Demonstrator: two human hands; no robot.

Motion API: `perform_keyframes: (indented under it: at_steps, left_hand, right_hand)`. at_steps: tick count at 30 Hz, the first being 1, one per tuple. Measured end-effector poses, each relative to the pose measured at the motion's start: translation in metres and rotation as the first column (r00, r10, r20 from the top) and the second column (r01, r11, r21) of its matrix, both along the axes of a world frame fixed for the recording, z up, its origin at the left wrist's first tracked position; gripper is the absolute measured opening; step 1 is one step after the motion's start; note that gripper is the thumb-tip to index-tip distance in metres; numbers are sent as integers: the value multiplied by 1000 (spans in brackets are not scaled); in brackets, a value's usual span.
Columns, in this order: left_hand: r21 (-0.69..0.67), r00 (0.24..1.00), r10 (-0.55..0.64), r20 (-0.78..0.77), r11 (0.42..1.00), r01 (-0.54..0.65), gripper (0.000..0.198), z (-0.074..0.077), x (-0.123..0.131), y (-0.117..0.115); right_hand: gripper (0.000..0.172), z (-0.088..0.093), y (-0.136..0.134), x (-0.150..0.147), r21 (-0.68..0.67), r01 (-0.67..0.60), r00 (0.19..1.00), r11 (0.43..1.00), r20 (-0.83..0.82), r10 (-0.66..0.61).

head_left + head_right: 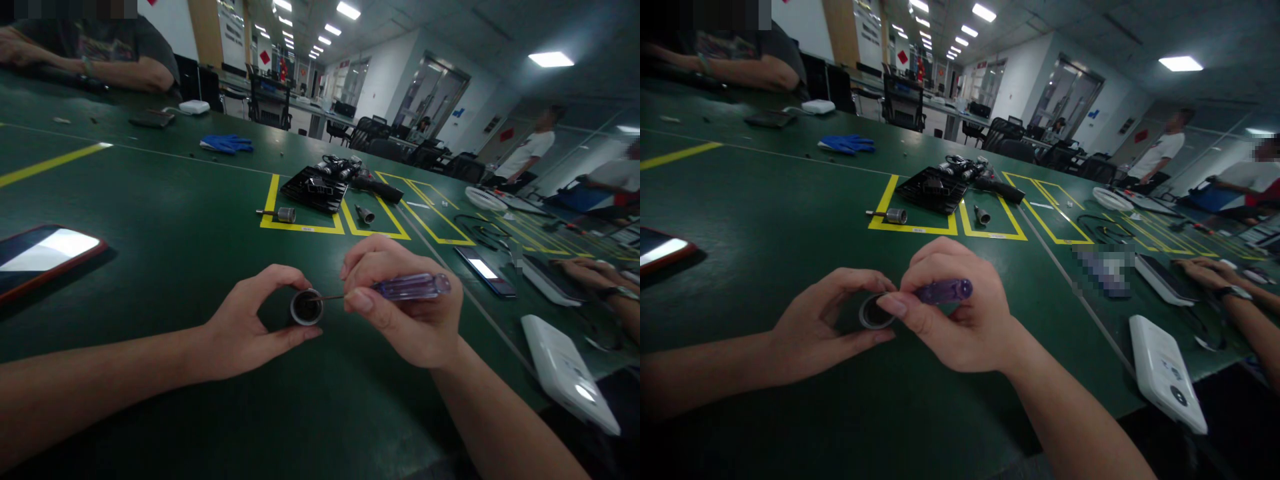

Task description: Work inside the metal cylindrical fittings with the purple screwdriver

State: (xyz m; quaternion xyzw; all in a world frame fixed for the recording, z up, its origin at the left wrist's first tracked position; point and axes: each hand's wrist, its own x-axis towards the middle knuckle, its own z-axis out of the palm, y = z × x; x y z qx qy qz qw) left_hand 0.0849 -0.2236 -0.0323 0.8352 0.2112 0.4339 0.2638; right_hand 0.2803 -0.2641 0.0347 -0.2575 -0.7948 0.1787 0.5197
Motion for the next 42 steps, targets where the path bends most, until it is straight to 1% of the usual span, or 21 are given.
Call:
perform_keyframes:
  at_steps: [5,10,15,24,33,38,42]
  left_hand:
    - [-1,1000,-6,-5,1000,6,36,1,-1,0]
    - [3,1000,-2,0,1000,2,36,1,-1,0]
    - [20,1000,-12,5,1000,12,36,0,-1,1]
    - [-12,1000,-17,25,1000,18,37,0,0,1]
    - [-18,1000,-8,15,1000,9,36,0,0,1]
    - [1,1000,-31,3,1000,31,36,1,-1,1]
    - [-7,1000,-22,-1,1000,22,35,1,-1,0]
  right_hand:
    - [8,2,-2,-1,-3,9,1000,1000,15,-9]
    - [11,2,-2,-1,14,23,999,1000,-26,-23]
    - [9,3,-3,-1,-25,-2,1000,1000,-17,1]
    - [5,7,-6,2,-102,28,999,994,33,-25]
    - [6,9,-5,5,-164,-17,999,986,44,24]
    - [6,8,-3,7,-158,-16,998,987,56,25]
    - [7,7,0,8,-147,3,996,989,87,10]
